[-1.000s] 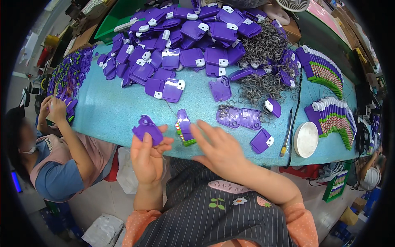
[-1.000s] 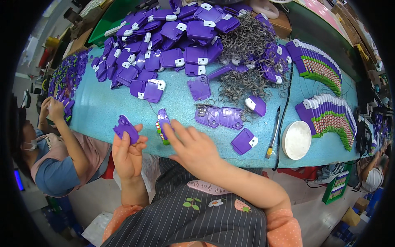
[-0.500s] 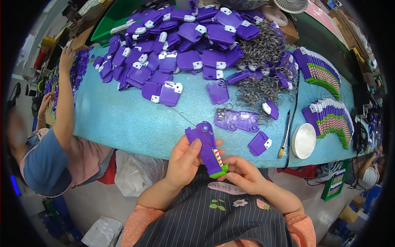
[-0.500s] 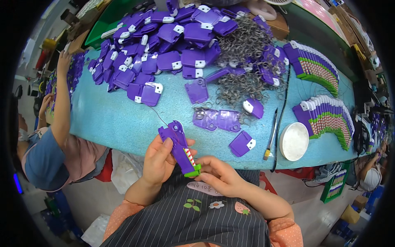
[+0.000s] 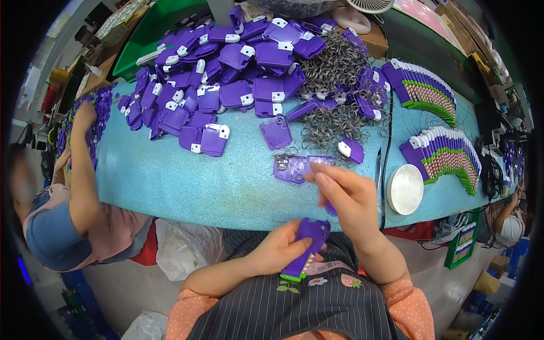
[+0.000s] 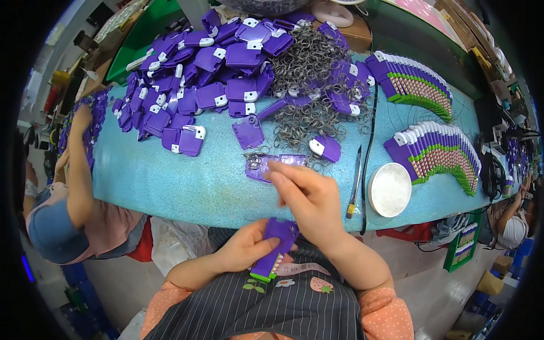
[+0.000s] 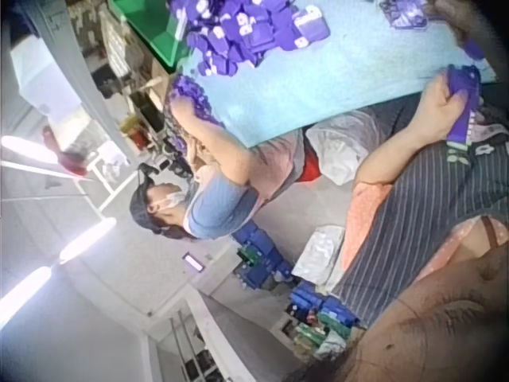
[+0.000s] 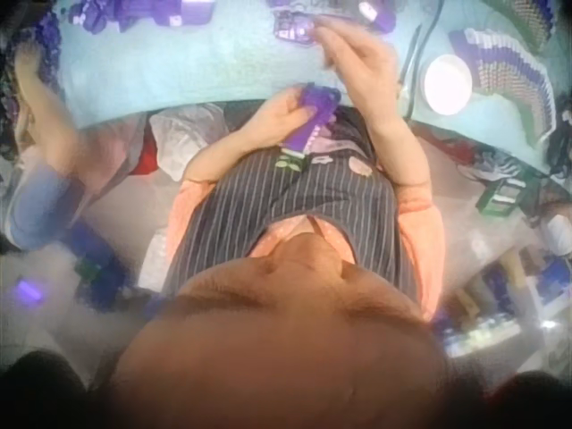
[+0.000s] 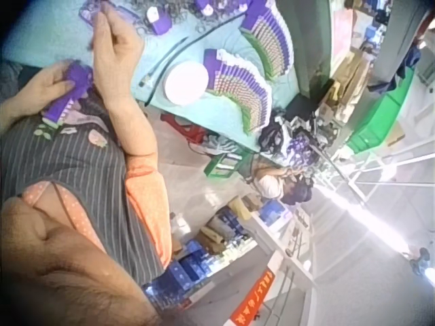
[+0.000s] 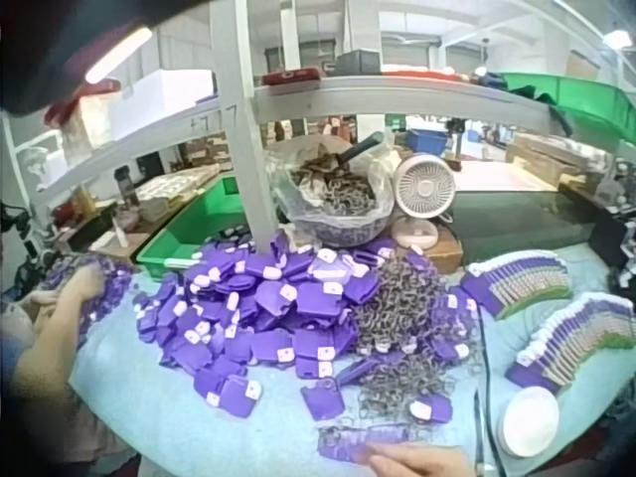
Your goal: The person assembles purple plastic components by inserting small white pieces and attaching metal springs. They work at a table with piles of parts, handling items one by one. Towards the end, they place the assembled units into a green tray.
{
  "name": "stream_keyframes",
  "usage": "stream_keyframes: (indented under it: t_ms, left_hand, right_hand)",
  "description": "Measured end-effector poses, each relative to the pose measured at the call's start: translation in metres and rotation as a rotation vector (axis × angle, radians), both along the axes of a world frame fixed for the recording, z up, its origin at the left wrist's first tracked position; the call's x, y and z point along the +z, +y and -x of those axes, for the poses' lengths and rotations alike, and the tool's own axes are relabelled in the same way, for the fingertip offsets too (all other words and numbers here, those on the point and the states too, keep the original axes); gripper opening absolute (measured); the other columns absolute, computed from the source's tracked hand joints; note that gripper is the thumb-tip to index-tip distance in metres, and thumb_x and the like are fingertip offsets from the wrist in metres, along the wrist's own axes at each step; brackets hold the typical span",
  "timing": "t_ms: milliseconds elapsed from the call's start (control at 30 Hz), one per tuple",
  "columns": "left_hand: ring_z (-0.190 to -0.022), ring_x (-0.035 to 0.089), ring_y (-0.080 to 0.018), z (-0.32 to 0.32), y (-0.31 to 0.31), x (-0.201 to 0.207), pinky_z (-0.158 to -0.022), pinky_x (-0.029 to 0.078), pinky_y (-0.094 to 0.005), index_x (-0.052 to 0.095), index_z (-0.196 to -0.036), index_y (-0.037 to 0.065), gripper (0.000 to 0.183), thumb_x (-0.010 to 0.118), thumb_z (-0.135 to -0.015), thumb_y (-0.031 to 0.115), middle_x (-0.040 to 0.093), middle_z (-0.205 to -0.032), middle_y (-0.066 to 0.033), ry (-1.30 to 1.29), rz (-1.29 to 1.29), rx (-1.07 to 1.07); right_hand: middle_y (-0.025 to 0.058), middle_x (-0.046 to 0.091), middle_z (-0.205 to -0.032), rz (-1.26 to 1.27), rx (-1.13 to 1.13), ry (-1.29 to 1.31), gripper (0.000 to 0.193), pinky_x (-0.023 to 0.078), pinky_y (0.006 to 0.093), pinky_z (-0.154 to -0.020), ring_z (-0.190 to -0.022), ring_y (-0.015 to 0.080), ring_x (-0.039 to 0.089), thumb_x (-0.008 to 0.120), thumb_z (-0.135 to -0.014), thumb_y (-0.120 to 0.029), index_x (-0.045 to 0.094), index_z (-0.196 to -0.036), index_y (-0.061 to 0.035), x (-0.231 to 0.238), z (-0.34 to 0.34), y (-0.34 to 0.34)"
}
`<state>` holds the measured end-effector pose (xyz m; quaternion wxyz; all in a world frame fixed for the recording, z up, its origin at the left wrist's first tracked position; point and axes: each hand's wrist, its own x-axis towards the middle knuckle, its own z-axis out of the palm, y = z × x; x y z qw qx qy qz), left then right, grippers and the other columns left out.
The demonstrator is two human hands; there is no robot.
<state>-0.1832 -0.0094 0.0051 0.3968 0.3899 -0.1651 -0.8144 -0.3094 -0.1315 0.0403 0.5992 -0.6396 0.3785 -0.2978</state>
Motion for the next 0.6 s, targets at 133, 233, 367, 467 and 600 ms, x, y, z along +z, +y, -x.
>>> stream_keyframes:
  t_ms: [133,233,367,467,600]
  left_hand:
    - [-0.101,0.06,-0.0228,-0.013,0.005,-0.005,-0.09,0.049,-0.035,0.036,-0.124,0.0,0.029,0.039,-0.097,0.008,0.055,-0.118,-0.0172,-0.104,0.207,0.354]
    - [-0.108,0.057,-0.0246,-0.011,0.004,0.009,-0.093,0.047,-0.035,0.033,-0.127,-0.001,0.032,0.039,-0.097,0.006,0.051,-0.123,-0.0184,-0.108,0.268,0.384]
    - [-0.108,0.056,-0.0199,-0.002,0.009,0.004,-0.092,0.047,-0.0313,0.033,-0.13,-0.004,0.036,0.039,-0.096,0.003,0.051,-0.122,-0.0159,-0.151,0.38,0.376]
    - [-0.106,0.055,-0.0157,0.001,0.01,0.0,-0.091,0.046,-0.0284,0.036,-0.129,-0.006,0.034,0.04,-0.096,0.002,0.053,-0.12,-0.0143,-0.179,0.42,0.369]
    - [-0.101,0.057,-0.0121,0.004,0.012,-0.001,-0.085,0.046,-0.0246,0.04,-0.127,-0.007,0.033,0.041,-0.095,0.003,0.057,-0.115,-0.0133,-0.301,0.458,0.359]
  right_hand:
    - [0.0091,0.057,-0.066,0.562,0.068,0.178,0.019,0.04,0.0268,-0.049,-0.056,0.0146,0.054,0.065,-0.078,-0.001,0.066,-0.097,0.0023,0.017,0.014,0.017]
    - [0.0065,0.05,-0.06,0.748,0.011,0.266,0.024,0.035,0.0287,-0.041,-0.047,0.0174,0.049,0.069,-0.07,0.0,0.066,-0.094,0.0009,0.001,0.019,0.032]
    - [0.0035,0.045,-0.057,0.936,-0.016,0.271,0.025,0.033,0.0303,-0.04,-0.044,0.0169,0.046,0.072,-0.067,-0.003,0.066,-0.091,-0.0003,-0.005,0.018,0.031]
    - [0.0029,0.044,-0.057,0.961,-0.011,0.333,0.022,0.034,0.03,-0.04,-0.045,0.0166,0.047,0.071,-0.068,-0.005,0.066,-0.088,-0.001,-0.005,0.015,0.031]
    - [0.003,0.043,-0.058,0.94,0.022,0.389,0.018,0.036,0.03,-0.04,-0.046,0.0169,0.048,0.07,-0.069,-0.005,0.065,-0.086,-0.0013,-0.003,0.018,0.029]
